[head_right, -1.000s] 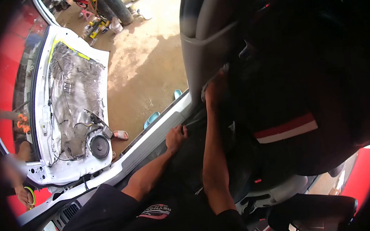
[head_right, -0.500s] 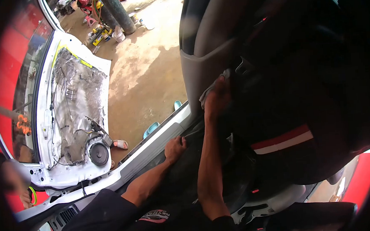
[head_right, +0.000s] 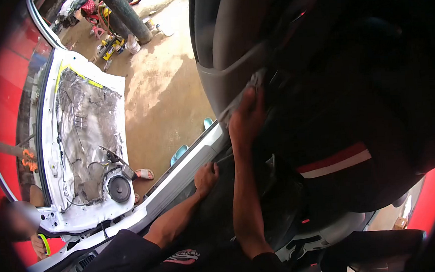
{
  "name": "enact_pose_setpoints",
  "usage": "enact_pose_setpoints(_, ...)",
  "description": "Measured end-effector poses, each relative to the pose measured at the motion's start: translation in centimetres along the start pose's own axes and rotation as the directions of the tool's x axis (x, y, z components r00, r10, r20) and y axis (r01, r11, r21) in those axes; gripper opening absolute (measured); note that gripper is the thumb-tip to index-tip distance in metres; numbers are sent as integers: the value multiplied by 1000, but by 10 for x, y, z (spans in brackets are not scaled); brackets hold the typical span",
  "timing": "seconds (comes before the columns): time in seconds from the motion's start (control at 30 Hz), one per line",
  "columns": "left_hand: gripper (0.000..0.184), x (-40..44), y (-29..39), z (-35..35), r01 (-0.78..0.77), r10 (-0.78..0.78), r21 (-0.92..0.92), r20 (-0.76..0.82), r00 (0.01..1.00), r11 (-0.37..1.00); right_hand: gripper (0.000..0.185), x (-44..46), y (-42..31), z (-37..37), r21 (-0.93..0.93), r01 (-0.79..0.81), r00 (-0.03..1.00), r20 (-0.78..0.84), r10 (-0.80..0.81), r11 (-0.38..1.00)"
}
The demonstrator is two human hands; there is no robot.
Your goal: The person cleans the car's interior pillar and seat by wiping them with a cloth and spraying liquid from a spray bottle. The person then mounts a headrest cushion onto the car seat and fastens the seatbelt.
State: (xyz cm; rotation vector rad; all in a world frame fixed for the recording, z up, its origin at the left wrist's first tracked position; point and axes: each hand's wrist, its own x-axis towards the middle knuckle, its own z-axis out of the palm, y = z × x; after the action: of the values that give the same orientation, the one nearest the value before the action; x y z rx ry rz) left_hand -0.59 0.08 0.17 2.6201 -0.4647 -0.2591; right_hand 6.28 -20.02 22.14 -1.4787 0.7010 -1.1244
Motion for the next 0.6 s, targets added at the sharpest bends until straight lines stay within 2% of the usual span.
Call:
enact_pose_setpoints(0.07, 36, -2, 3, -2, 24, -24, 11, 13, 1000, 1000, 46, 12, -22, 8, -31, 61, 997, -43, -62, 998)
enact_pose_setpoints(0.17, 36, 2, 0, -3, 5, -5, 10, 11, 1000, 1000, 45, 16, 24, 5, -142, 136, 989, -34, -142, 981)
enact_pose_setpoints(0.27, 36, 2, 5, -6, 36, -36, -8, 38, 999, 999, 43, 3, 104, -11, -415, -130, 981, 78, 178, 901)
enact_pose_setpoints(0.3, 36, 0, 7, -8, 56, -55, -10, 54, 997, 998, 44, -5, 134, -11, -425, -203, 967, 55, 249, 882)
enact_pose_setpoints(0.37, 36, 0, 3, -4, 32, -32, -10, 35, 999, 999, 48, -15, 179, -7, -430, -339, 924, 13, 382, 836)
enact_pose_setpoints(0.47, 35, -1, -1, -2, 18, -18, -6, 8, 1000, 1000, 44, -17, 181, -1, -184, -459, 886, -24, 463, 869)
enact_pose_setpoints(0.57, 35, 7, 4, -1, 29, -29, 14, 15, 999, 999, 47, -9, 83, -2, -142, -164, 985, 32, 170, 976)
enact_pose_setpoints(0.6, 35, 0, 2, -2, 46, -47, 32, 37, 998, 998, 47, -11, 80, -5, -165, -211, 975, 40, 220, 963)
